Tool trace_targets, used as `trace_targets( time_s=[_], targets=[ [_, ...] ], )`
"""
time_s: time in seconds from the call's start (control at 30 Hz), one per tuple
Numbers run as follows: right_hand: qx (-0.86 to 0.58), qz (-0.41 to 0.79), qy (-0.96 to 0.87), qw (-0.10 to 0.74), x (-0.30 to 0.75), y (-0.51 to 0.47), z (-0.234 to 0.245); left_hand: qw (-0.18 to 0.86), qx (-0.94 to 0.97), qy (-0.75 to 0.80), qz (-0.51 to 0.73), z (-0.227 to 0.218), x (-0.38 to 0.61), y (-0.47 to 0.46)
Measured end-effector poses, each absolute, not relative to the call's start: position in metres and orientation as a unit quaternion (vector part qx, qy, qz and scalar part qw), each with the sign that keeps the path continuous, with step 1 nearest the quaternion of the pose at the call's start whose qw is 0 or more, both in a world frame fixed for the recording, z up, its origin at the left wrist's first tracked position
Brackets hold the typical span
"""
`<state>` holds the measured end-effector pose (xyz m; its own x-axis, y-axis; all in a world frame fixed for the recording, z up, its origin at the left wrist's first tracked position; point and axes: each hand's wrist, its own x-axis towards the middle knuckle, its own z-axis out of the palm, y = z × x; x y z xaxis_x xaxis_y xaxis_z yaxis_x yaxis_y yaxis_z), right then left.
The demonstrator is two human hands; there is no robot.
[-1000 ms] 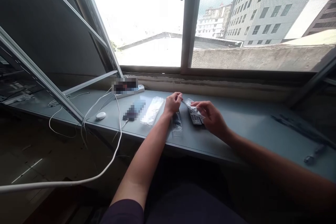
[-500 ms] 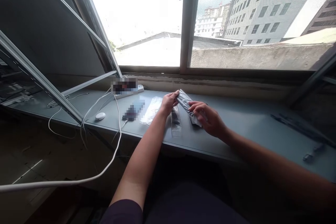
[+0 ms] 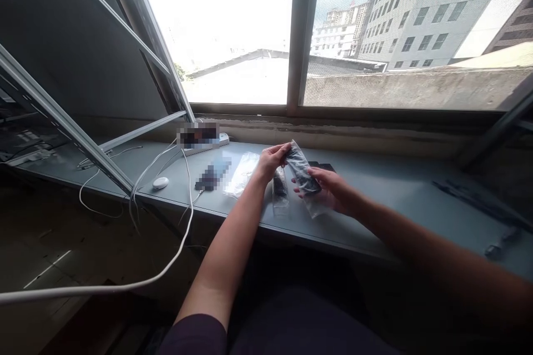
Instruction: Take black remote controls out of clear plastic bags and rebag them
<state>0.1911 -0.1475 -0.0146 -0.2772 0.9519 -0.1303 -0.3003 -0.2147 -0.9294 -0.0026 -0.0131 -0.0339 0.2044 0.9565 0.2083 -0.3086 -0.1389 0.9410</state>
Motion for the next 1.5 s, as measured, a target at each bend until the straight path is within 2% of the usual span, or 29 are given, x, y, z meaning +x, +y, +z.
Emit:
trace_targets(
  time_s=[0.33, 0.5, 0.67, 0.77, 1.17, 1.3, 1.5],
  targets=[
    [-0.401, 0.701, -0.424, 0.411, 0.190, -0.154, -0.017, 0.566, 0.610, 0.313, 0.458, -0.027, -0.005, -0.025],
    [-0.381, 0.692, -0.449, 0.418, 0.188, -0.159, -0.012, 0.563, 0.606, 0.298, 0.476, -0.024, -0.005, -0.028],
    [-0.353, 0.691, -0.464, 0.426, 0.189, -0.160, -0.008, 0.635, 0.604, 0.278, 0.392, -0.021, -0.006, -0.031],
    [-0.362, 0.689, -0.479, 0.406, 0.192, -0.159, -0.007, 0.636, 0.622, 0.286, 0.356, -0.021, -0.007, -0.032],
    [-0.368, 0.690, -0.481, 0.397, 0.195, -0.154, -0.015, 0.595, 0.626, 0.286, 0.415, -0.023, -0.005, -0.030],
    [-0.347, 0.686, -0.479, 0.423, 0.196, -0.156, -0.011, 0.608, 0.632, 0.284, 0.389, -0.022, -0.005, -0.034],
    [-0.374, 0.688, -0.468, 0.410, 0.199, -0.153, -0.010, 0.596, 0.647, 0.278, 0.387, -0.023, -0.004, -0.035]
  ],
)
